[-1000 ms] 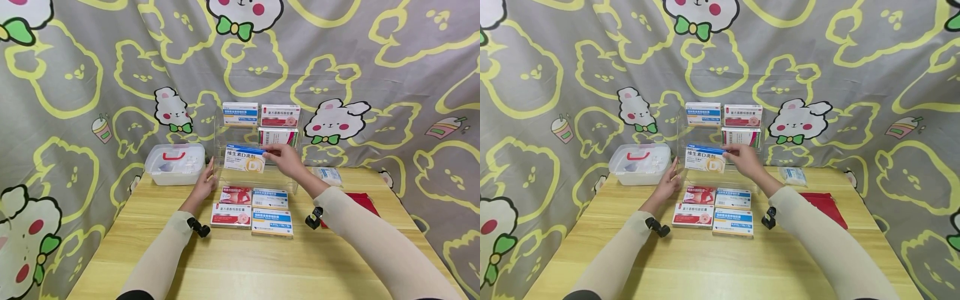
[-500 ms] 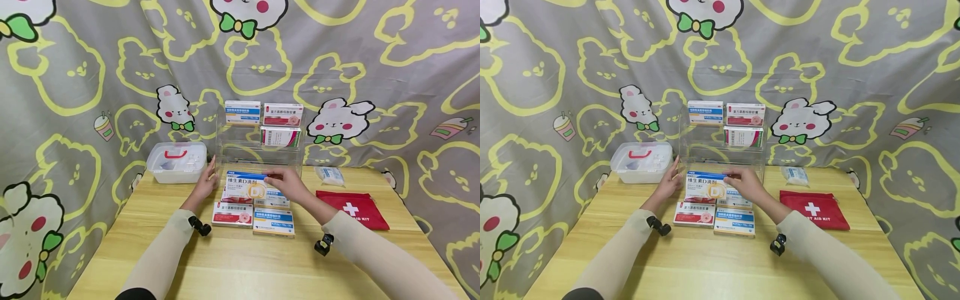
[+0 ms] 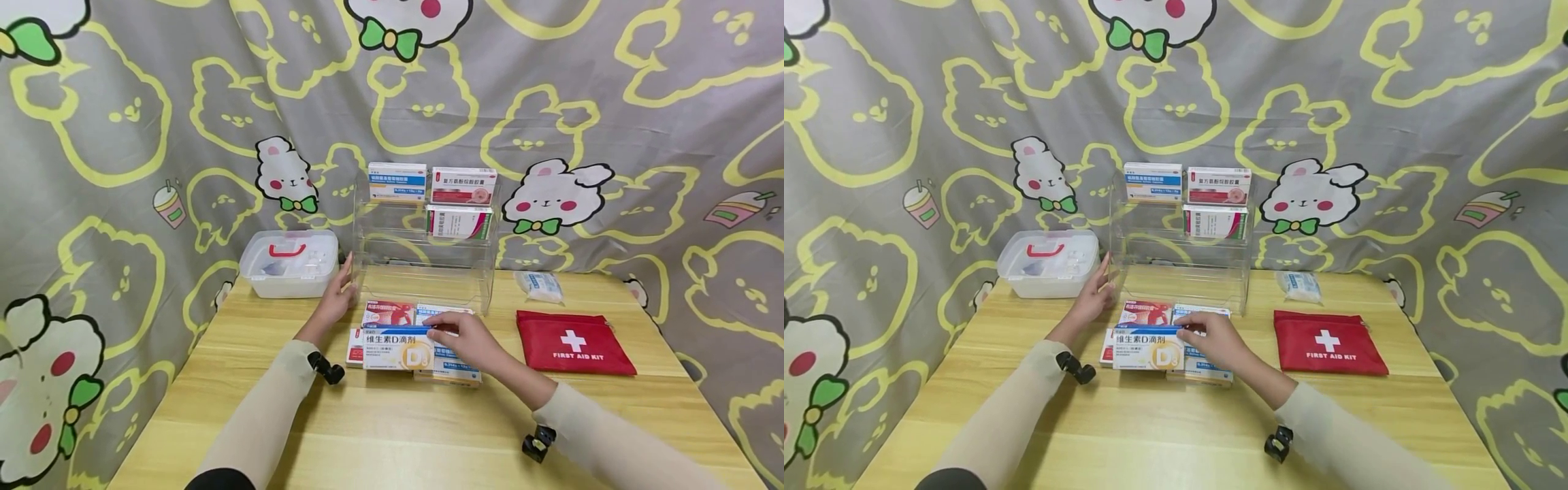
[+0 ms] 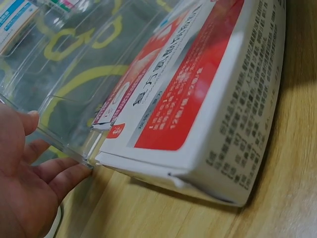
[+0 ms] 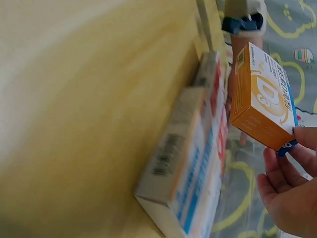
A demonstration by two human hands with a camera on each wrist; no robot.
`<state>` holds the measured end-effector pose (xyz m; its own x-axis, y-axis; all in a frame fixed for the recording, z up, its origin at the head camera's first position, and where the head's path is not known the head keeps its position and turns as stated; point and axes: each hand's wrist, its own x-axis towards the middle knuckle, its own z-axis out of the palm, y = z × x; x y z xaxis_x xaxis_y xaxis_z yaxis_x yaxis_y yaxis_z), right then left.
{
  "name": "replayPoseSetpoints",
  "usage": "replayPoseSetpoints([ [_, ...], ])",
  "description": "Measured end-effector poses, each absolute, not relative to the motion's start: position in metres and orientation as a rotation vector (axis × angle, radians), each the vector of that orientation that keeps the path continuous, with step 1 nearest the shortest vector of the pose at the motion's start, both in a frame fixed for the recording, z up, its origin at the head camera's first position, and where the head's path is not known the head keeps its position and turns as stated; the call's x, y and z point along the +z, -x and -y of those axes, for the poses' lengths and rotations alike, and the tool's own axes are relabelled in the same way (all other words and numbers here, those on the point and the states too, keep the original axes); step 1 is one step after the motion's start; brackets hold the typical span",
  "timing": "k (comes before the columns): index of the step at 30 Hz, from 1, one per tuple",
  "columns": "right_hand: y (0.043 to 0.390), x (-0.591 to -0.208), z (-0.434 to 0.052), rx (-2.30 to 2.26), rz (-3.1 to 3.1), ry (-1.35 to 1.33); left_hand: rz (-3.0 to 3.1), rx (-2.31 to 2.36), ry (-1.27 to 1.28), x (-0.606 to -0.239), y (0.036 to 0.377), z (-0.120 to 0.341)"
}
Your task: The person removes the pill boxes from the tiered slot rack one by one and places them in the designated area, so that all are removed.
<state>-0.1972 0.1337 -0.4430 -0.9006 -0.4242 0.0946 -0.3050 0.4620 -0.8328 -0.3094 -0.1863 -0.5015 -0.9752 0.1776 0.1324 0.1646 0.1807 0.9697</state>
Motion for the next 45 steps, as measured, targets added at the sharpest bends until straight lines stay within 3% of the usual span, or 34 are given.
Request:
replayPoseSetpoints([
  [22,0.149,-0.472,-0.104,-1.277,-2.604,0.752,-2.402,1.926,-0.336,-0.499,0.309,0.188],
  [45,0.145,-0.483,-0.097,-1.25,-2.559,0.745,-2.428,1.899,-0.328,-0.496,0.307,0.187],
])
